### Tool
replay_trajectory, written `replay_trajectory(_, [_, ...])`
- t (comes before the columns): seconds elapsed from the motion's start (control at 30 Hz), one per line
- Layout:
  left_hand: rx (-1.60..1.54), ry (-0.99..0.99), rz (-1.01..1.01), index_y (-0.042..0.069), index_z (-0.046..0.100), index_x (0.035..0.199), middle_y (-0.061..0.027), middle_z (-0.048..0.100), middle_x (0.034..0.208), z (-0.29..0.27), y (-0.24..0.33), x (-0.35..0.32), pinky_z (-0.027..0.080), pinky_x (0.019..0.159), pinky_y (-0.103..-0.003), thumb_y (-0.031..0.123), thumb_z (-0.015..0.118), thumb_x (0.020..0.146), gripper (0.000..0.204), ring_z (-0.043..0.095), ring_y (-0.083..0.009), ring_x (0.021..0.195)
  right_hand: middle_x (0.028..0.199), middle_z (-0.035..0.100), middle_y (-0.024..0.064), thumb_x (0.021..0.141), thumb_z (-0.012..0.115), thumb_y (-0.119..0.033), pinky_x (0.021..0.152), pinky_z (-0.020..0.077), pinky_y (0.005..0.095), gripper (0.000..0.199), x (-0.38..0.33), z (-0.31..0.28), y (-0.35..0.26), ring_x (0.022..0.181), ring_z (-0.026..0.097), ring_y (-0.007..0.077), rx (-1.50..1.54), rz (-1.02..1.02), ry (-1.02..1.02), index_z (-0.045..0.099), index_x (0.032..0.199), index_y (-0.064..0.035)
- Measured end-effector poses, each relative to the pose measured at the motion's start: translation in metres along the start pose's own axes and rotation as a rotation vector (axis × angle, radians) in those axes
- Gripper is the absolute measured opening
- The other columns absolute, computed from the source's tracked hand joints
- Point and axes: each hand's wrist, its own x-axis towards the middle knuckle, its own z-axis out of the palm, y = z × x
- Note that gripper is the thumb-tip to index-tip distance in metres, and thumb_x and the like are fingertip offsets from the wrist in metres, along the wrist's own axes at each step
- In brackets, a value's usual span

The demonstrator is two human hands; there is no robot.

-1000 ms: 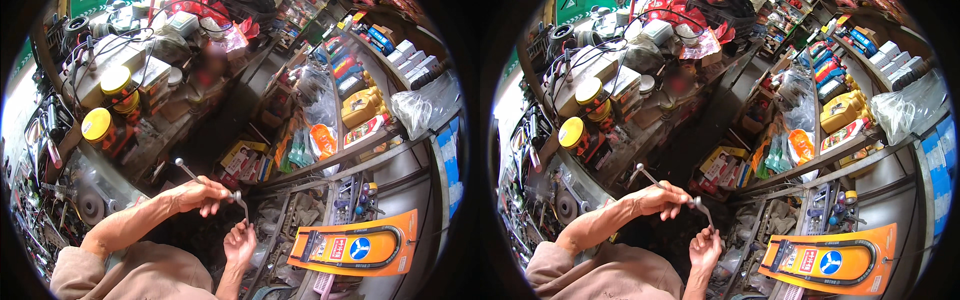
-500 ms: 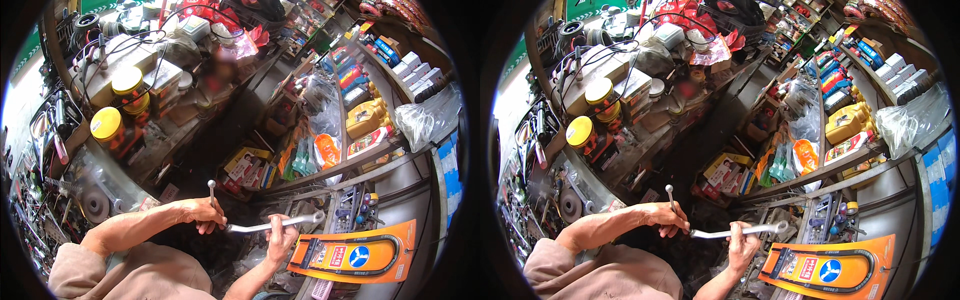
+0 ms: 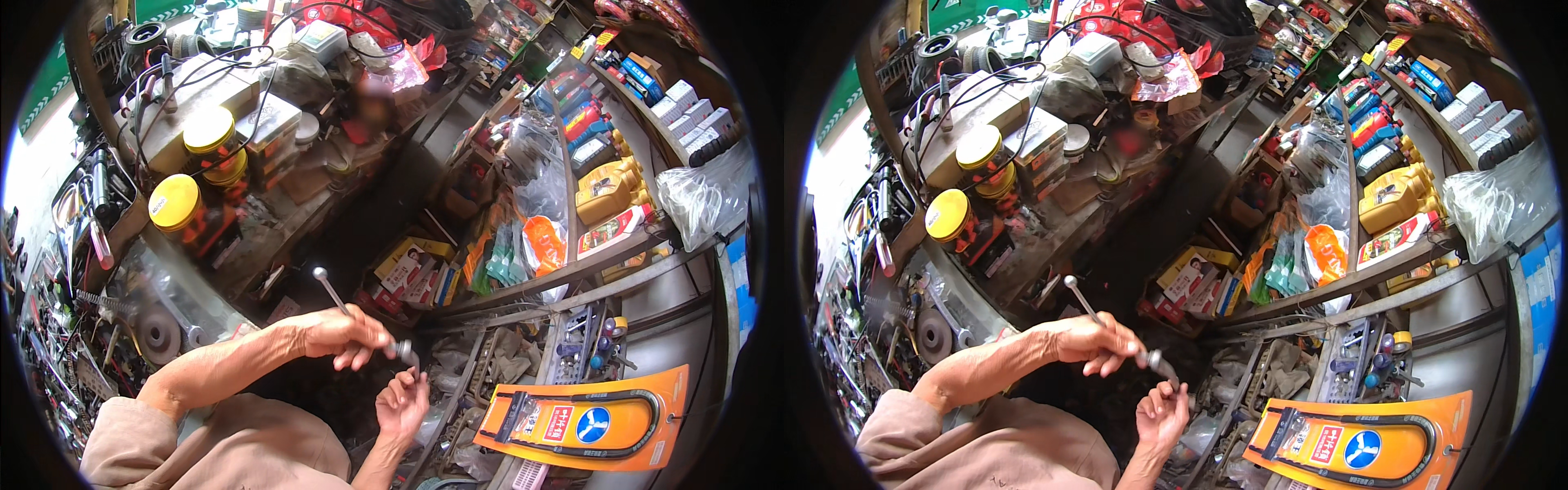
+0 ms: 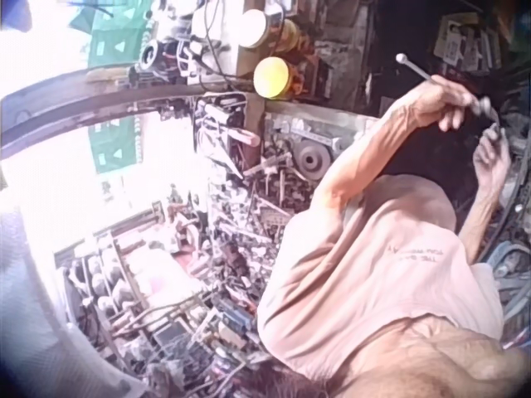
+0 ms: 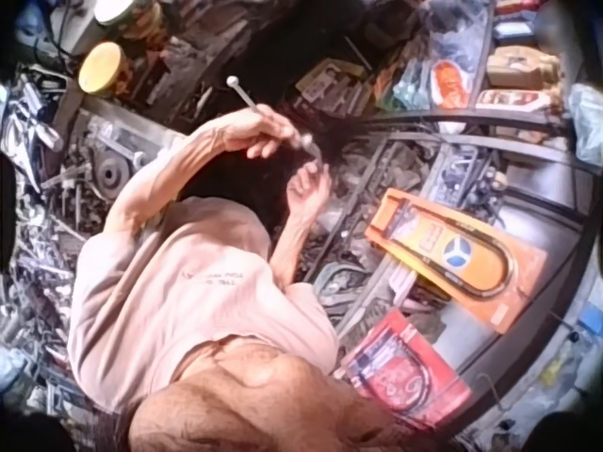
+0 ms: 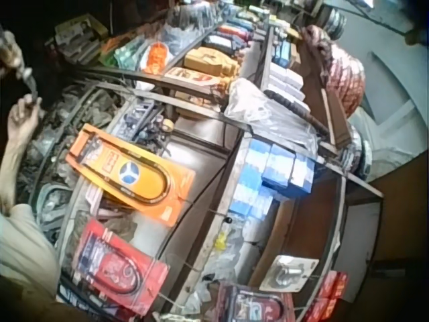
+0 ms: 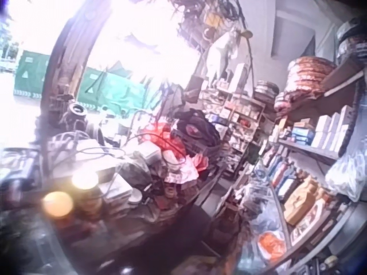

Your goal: The person holds a socket wrench and a small metal component, manipulating them together. They then reach for a different wrench from a shelf and attempt to fit it onto the socket wrench, repeatedly adjusting the grip and alignment.

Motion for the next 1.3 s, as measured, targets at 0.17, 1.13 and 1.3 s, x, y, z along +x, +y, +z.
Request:
replay_trajectory(0.17, [0.406, -0.185, -0.179, -0.005, 0.066, 0.102, -0.0087, 0.060, 0.056, 0.013, -0.010, -0.002, 0.040, 0.035, -0.023, 0.026, 0.056, 0.092, 0.034, 0.051, -0.0094, 0.036, 0.053, 0.041, 0.0016, 0.091, 0.054, -0.028, 0.035, 0.0277, 0.0244, 0.027, 0.032, 0.010, -0.031, 0.039, 0.034, 0.0103, -0.407, 0.072, 0.158, 0.058, 0.084, -0.0025])
replay_trajectory(1.13, [0.166, -0.220, -0.128, -0.006, 0.064, 0.104, -0.0078, 0.057, 0.053, 0.005, -0.008, -0.001, 0.035, 0.033, -0.020, 0.025, 0.055, 0.094, 0.034, 0.047, -0.0084, 0.034, 0.052, 0.037, 0.0000, 0.090, 0.052, -0.024, 0.034, 0.0274, 0.0265, 0.023, 0.035, 0.006, -0.033, 0.038, 0.030, 0.0109, -0.131, 0.055, -0.108, 0.057, 0.088, -0.0015])
replay_trajectory(1.3, [0.357, -0.167, -0.174, -0.006, 0.066, 0.094, -0.0076, 0.057, 0.052, 0.001, -0.010, -0.002, 0.036, 0.033, -0.021, 0.022, 0.056, 0.090, 0.030, 0.047, -0.0088, 0.033, 0.050, 0.043, 0.0019, 0.083, 0.057, -0.019, 0.033, 0.0273, 0.0222, 0.017, 0.025, 0.076, -0.056, 0.036, 0.033, 0.0073, -1.082, -0.294, 0.051, 0.056, 0.081, -0.0022])
